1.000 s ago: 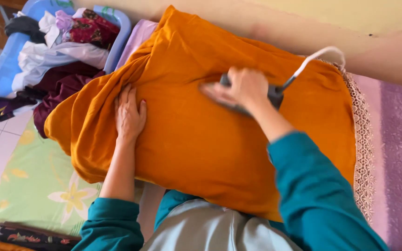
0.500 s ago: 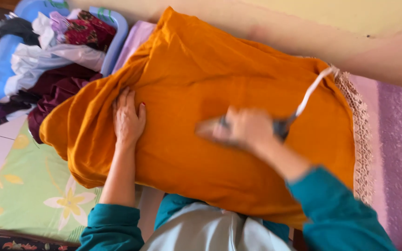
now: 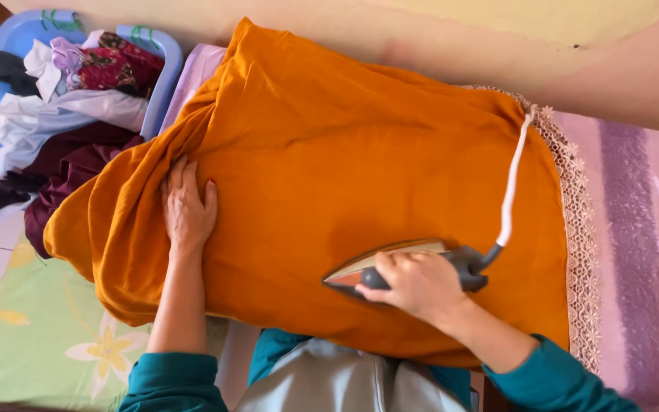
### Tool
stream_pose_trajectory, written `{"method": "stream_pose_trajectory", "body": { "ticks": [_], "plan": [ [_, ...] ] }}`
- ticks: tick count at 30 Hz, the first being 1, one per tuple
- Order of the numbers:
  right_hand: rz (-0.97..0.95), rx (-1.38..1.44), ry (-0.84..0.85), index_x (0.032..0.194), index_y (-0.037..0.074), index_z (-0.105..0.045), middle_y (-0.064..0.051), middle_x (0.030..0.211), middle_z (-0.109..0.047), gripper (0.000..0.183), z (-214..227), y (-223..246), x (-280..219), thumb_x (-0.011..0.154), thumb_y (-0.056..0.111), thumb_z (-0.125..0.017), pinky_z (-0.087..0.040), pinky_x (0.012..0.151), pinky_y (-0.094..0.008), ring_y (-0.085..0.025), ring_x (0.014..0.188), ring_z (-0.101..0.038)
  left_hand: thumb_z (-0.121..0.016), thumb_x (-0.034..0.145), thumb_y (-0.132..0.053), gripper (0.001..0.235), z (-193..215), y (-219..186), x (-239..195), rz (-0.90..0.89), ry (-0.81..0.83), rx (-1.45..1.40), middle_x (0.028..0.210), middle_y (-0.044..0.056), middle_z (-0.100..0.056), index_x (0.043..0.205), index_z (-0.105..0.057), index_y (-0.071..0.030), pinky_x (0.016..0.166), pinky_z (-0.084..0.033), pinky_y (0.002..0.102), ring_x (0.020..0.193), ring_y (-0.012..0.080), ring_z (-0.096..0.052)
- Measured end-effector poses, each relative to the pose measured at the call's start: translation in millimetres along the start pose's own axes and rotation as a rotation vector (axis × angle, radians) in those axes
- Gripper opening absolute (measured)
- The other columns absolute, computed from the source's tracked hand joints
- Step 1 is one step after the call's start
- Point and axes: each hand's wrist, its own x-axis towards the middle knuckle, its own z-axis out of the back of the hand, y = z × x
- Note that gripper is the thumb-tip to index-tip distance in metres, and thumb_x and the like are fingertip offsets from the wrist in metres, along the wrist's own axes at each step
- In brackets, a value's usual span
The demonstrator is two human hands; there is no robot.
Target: Ironing an orange garment with lace trim on an ironing board.
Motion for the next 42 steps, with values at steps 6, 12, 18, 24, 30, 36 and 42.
{"method": "stream_pose_trajectory", "body": {
  "ticks": [6, 12, 18, 24, 30, 36, 42],
  "plan": [
    [-0.495, 0.008, 0.158, 0.104, 0.014, -0.061, -0.021, 0.090, -0.074, 0.086, 26.6, -126.9, 74.3, 0.080, 0.092, -0.037, -0.056, 0.079, -0.052, -0.043, 0.094, -0.074, -0.065, 0.094, -0.020, 0.047, -10.1, 13.0, -2.4, -0.032, -0.005, -0.057, 0.141, 0.025, -0.056, 0.137, -0.060, 0.000, 0.102, -0.044, 0.054, 0.126, 0.0450, -0.056],
    [-0.469, -0.155, -0.087, 0.100, 0.026, -0.073, -0.012, 0.084, -0.077, 0.076, 35.7, -149.6, 75.3, 0.078, 0.095, -0.049, -0.057, 0.077, -0.045, -0.034, 0.090, -0.076, -0.068, 0.096, -0.014, 0.045, -3.9, 9.6, -6.3, -0.071, -0.046, -0.079, 0.143, 0.023, -0.055, 0.141, -0.065, -0.014, 0.101, -0.047, 0.055, 0.123, 0.0491, -0.058],
    [-0.334, 0.138, 0.355, 0.132, 0.009, -0.062, -0.024, 0.102, -0.075, 0.092, 44.5, -15.2, -29.0, 0.090, 0.084, -0.027, -0.057, 0.086, -0.053, -0.043, 0.102, -0.073, -0.056, 0.113, -0.025, 0.032, 0.0, 6.1, -5.0, -0.088, -0.016, -0.084, 0.145, 0.024, -0.055, 0.141, -0.068, -0.017, 0.107, -0.042, 0.055, 0.128, 0.0477, -0.057],
    [-0.606, -0.130, -0.096, 0.085, 0.011, -0.057, -0.003, 0.052, -0.058, 0.085, 19.0, -92.2, -56.2, 0.088, 0.092, -0.031, -0.047, 0.038, -0.040, -0.027, 0.044, -0.063, -0.059, 0.113, -0.016, 0.029, 11.3, -4.4, -8.4, -0.248, -0.038, -0.182, 0.147, 0.038, -0.053, 0.135, -0.073, -0.002, 0.114, -0.040, 0.056, 0.134, 0.0515, -0.052],
    [-1.086, -0.041, 0.001, 0.103, 0.010, -0.063, 0.001, 0.074, -0.056, 0.072, 29.9, -227.6, -86.4, 0.098, 0.078, -0.039, -0.046, 0.045, -0.026, -0.013, 0.053, -0.057, -0.060, 0.112, -0.009, 0.032, 12.2, -6.7, -8.1, -0.254, -0.053, -0.144, 0.143, 0.038, -0.056, 0.139, -0.069, 0.007, 0.112, -0.042, 0.058, 0.129, 0.0535, -0.054],
    [-1.154, -0.270, -0.203, 0.097, 0.009, -0.067, -0.002, 0.073, -0.061, 0.070, -6.6, -329.5, -127.2, 0.104, 0.079, -0.064, -0.047, 0.046, -0.026, -0.012, 0.052, -0.050, -0.055, 0.110, 0.002, 0.033, 6.1, 0.8, -10.3, -0.283, -0.118, -0.071, 0.138, 0.034, -0.061, 0.138, -0.068, 0.013, 0.107, -0.045, 0.056, 0.122, 0.0503, -0.057],
    [-1.352, -0.312, -0.157, 0.096, 0.007, -0.073, -0.012, 0.082, -0.075, 0.073, -11.3, -381.8, -130.8, 0.103, 0.079, -0.067, -0.059, 0.061, -0.046, -0.034, 0.076, -0.075, -0.077, 0.099, 0.005, 0.029, 6.1, -2.0, -11.1, -0.394, -0.277, 0.054, 0.122, 0.017, -0.068, 0.125, -0.084, -0.007, 0.096, -0.051, 0.052, 0.104, 0.0396, -0.062]
  ]
}}
